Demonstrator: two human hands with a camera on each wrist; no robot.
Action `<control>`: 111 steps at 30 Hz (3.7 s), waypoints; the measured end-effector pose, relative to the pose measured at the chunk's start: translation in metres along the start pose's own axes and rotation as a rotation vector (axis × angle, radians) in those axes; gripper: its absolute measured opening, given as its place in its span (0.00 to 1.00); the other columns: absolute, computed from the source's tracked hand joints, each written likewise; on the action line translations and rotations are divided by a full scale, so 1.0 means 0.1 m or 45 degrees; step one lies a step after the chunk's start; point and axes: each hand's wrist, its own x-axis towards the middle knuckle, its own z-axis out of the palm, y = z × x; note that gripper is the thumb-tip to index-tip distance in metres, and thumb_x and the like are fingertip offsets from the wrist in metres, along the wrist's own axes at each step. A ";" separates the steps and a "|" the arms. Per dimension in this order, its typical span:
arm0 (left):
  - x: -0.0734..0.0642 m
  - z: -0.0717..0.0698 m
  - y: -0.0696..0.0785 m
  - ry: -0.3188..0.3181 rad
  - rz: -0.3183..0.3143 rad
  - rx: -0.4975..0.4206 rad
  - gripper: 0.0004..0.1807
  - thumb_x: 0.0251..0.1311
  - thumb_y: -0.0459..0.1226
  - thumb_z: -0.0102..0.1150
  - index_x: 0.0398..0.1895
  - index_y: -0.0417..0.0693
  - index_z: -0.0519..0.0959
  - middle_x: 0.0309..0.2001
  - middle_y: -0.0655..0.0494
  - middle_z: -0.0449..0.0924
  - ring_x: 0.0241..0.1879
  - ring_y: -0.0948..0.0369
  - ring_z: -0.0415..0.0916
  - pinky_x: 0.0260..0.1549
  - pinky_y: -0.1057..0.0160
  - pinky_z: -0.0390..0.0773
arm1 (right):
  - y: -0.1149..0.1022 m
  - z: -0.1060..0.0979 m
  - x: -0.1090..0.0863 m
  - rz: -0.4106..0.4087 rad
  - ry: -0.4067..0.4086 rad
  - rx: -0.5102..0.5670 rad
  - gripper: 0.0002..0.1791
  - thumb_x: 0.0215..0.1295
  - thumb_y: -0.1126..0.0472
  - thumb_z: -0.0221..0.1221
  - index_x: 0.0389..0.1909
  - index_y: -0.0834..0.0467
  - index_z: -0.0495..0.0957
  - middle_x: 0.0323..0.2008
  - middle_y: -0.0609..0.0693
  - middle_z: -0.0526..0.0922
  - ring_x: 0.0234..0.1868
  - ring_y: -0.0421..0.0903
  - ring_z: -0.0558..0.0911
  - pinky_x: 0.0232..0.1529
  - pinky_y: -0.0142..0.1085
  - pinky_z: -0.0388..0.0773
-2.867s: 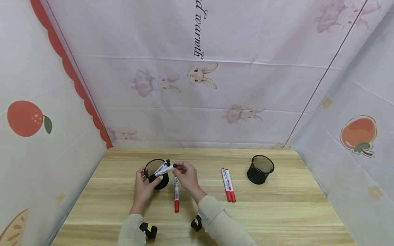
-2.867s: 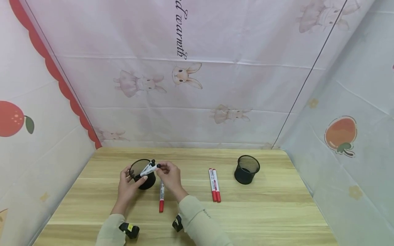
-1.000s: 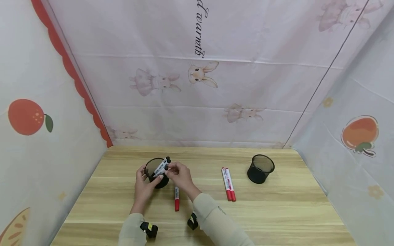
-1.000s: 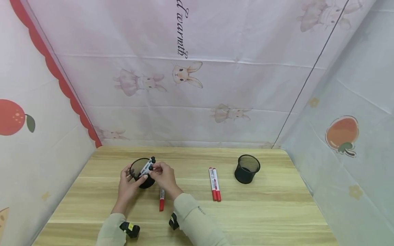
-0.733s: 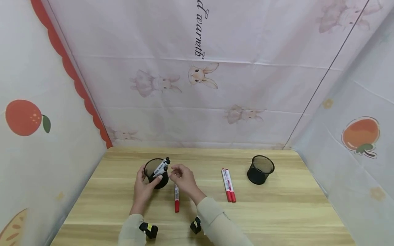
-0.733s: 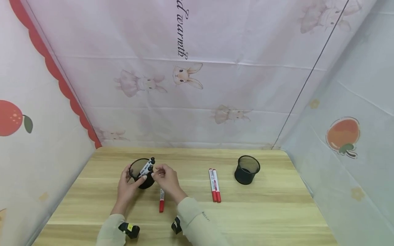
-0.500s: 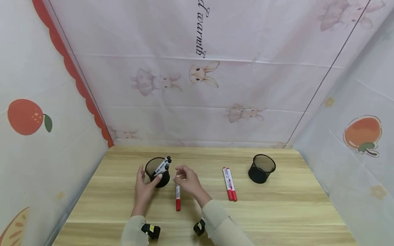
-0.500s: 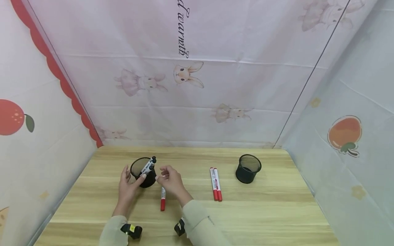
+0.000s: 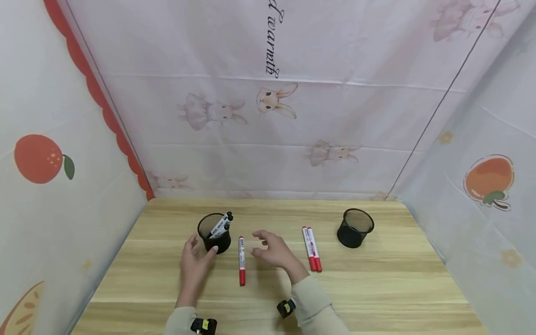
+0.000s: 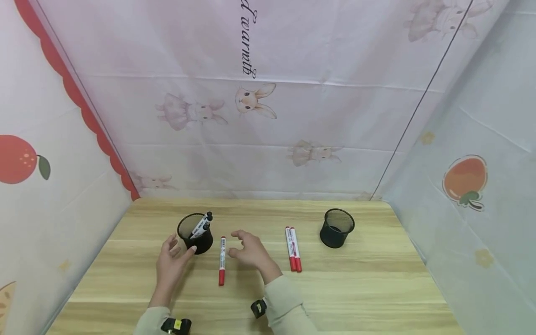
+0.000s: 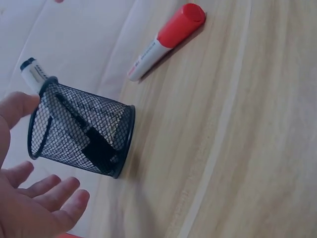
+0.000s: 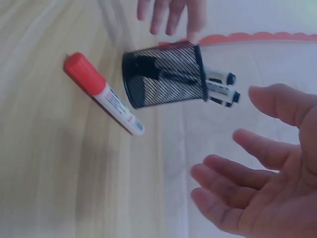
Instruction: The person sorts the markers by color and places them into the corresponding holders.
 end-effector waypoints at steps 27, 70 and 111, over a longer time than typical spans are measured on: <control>-0.12 -0.07 0.17 -0.395 0.206 0.549 0.32 0.53 0.40 0.66 0.61 0.38 0.68 0.59 0.33 0.66 0.58 0.38 0.62 0.52 0.40 0.64 | 0.05 -0.40 -0.26 -0.087 -0.067 -0.498 0.26 0.59 0.56 0.62 0.57 0.63 0.71 0.52 0.59 0.75 0.53 0.56 0.73 0.52 0.48 0.70; -0.29 0.61 0.14 -0.227 0.419 0.762 0.24 0.46 0.40 0.68 0.49 0.44 0.79 0.48 0.45 0.75 0.44 0.47 0.75 0.34 0.48 0.75 | 0.68 -0.81 -0.69 0.038 0.492 -0.406 0.24 0.53 0.65 0.66 0.52 0.65 0.75 0.52 0.62 0.74 0.54 0.59 0.72 0.53 0.53 0.67; -0.30 0.92 -0.03 -0.091 0.348 0.750 0.22 0.45 0.41 0.68 0.47 0.46 0.80 0.50 0.43 0.73 0.45 0.44 0.74 0.38 0.47 0.74 | 1.43 -1.13 -0.98 0.182 1.093 -0.117 0.25 0.51 0.71 0.63 0.51 0.71 0.69 0.46 0.69 0.72 0.46 0.64 0.73 0.50 0.52 0.67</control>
